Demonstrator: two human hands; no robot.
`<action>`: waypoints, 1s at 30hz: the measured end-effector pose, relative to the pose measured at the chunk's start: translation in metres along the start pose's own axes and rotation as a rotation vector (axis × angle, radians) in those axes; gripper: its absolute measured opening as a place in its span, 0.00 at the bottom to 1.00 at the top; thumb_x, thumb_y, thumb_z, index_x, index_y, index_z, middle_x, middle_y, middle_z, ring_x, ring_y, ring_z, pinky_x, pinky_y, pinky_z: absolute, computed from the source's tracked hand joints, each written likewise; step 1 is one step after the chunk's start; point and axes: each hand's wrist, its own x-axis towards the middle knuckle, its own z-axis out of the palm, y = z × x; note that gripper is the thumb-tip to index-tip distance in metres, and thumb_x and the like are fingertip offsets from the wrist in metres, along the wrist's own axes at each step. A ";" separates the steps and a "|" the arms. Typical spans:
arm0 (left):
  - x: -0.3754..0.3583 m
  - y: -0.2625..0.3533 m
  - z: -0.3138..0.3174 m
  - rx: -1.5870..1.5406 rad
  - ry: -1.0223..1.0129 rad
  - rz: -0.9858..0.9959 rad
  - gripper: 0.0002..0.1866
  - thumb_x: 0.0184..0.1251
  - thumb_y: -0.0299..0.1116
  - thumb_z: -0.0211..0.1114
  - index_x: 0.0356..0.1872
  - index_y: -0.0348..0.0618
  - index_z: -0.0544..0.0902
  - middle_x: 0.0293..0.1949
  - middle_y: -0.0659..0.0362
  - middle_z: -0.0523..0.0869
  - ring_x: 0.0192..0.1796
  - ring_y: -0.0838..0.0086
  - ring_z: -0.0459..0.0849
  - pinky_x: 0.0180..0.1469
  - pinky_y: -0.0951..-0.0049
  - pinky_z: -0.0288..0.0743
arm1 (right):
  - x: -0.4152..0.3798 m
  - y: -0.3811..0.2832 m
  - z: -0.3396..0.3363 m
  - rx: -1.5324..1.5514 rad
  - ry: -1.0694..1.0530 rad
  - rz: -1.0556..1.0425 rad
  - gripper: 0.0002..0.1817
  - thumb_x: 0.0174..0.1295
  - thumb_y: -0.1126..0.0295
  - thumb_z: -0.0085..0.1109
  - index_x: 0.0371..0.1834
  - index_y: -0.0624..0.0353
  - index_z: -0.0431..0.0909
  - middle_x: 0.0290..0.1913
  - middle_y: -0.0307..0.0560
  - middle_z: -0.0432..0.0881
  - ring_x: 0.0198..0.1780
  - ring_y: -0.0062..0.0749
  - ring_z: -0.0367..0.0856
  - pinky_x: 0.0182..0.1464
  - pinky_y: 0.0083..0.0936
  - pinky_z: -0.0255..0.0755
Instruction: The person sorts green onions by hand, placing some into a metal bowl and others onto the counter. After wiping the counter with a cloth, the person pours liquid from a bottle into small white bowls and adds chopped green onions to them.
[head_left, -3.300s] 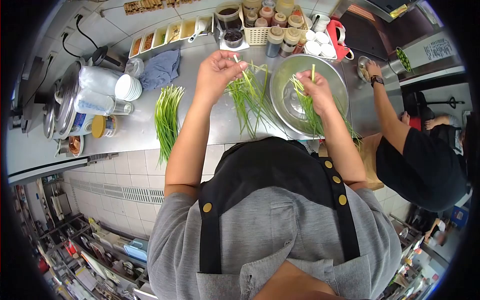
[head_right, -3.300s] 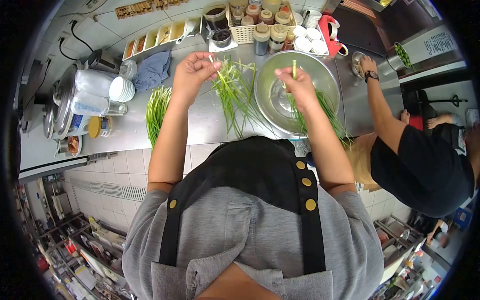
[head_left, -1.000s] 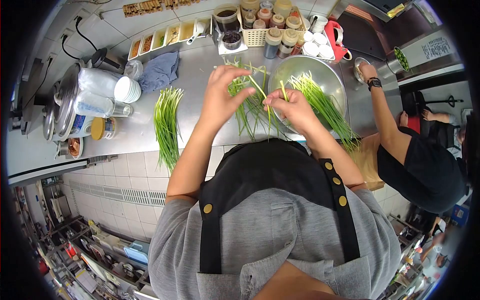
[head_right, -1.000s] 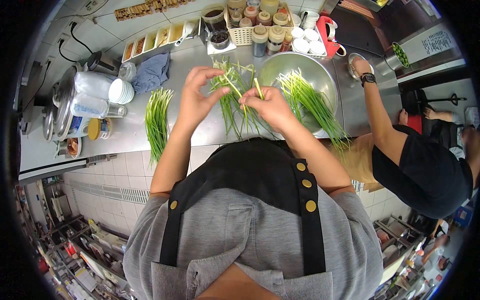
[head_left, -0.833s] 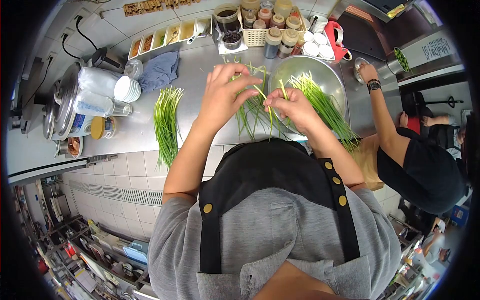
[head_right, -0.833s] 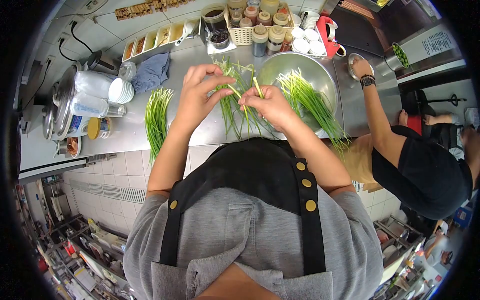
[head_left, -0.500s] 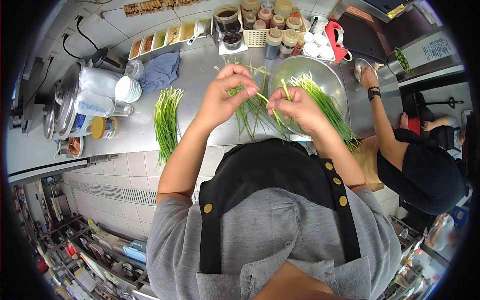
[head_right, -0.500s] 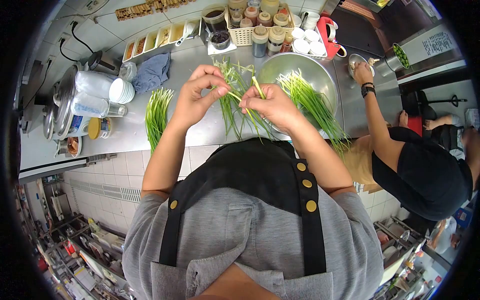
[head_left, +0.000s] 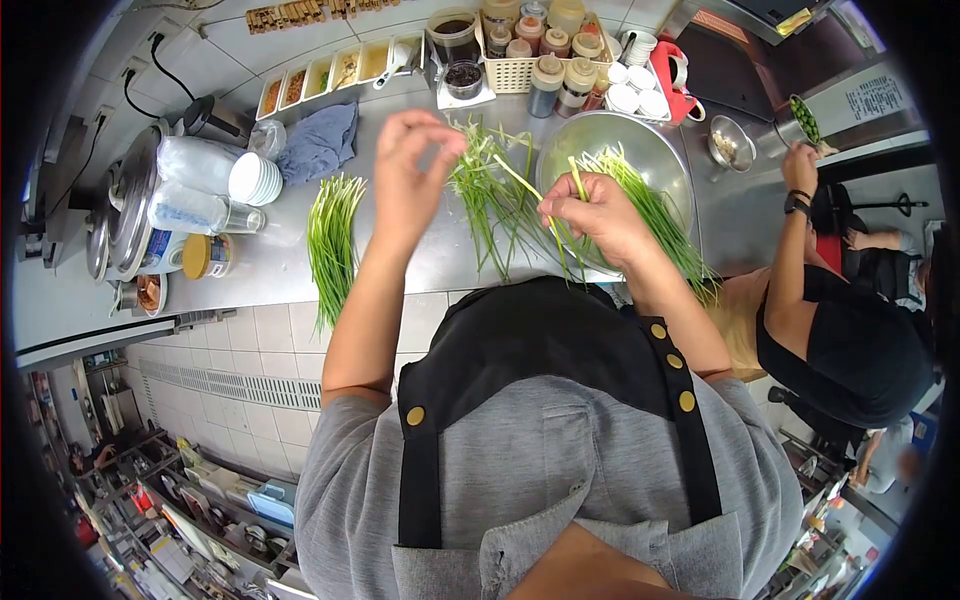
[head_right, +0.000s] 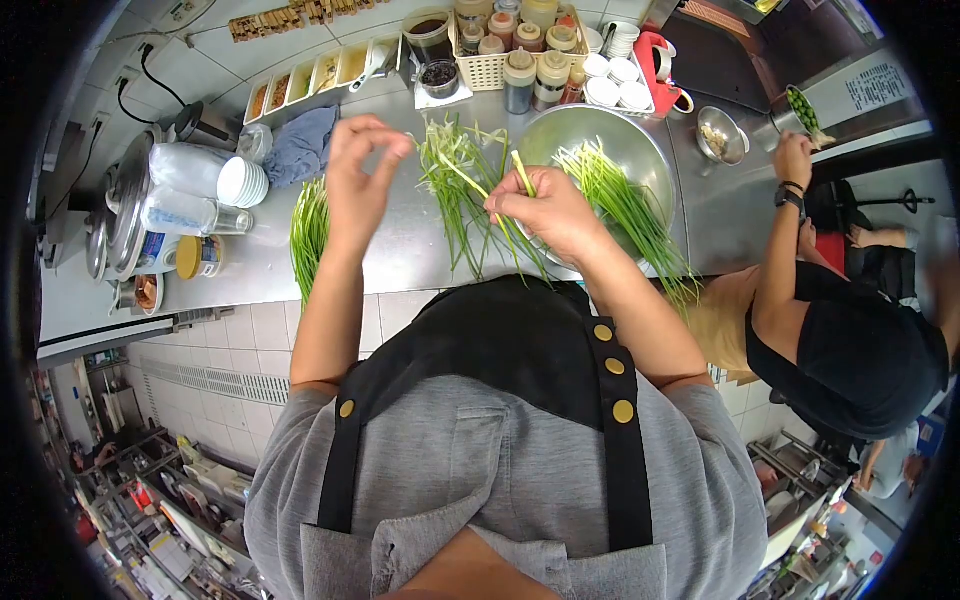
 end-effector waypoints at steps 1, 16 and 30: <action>-0.001 0.011 0.000 0.000 0.000 -0.002 0.08 0.55 0.29 0.71 0.36 0.44 0.84 0.41 0.59 0.78 0.45 0.69 0.77 0.47 0.71 0.69 | 0.002 0.002 0.000 0.008 0.004 -0.012 0.05 0.55 0.69 0.63 0.28 0.57 0.79 0.26 0.36 0.82 0.23 0.11 0.68 0.24 0.13 0.58; -0.006 0.028 0.022 -0.031 -0.197 0.102 0.06 0.57 0.24 0.66 0.34 0.41 0.79 0.43 0.55 0.75 0.46 0.62 0.75 0.52 0.67 0.66 | 0.002 -0.001 0.007 -0.030 0.029 -0.101 0.04 0.55 0.70 0.62 0.28 0.58 0.80 0.25 0.36 0.82 0.23 0.12 0.68 0.24 0.14 0.59; -0.009 -0.019 0.036 -0.421 -0.284 -0.502 0.09 0.68 0.30 0.61 0.45 0.38 0.83 0.38 0.60 0.85 0.41 0.79 0.79 0.47 0.77 0.72 | 0.005 0.010 0.000 0.033 0.101 -0.032 0.06 0.58 0.69 0.63 0.33 0.59 0.82 0.27 0.35 0.83 0.24 0.10 0.69 0.24 0.12 0.58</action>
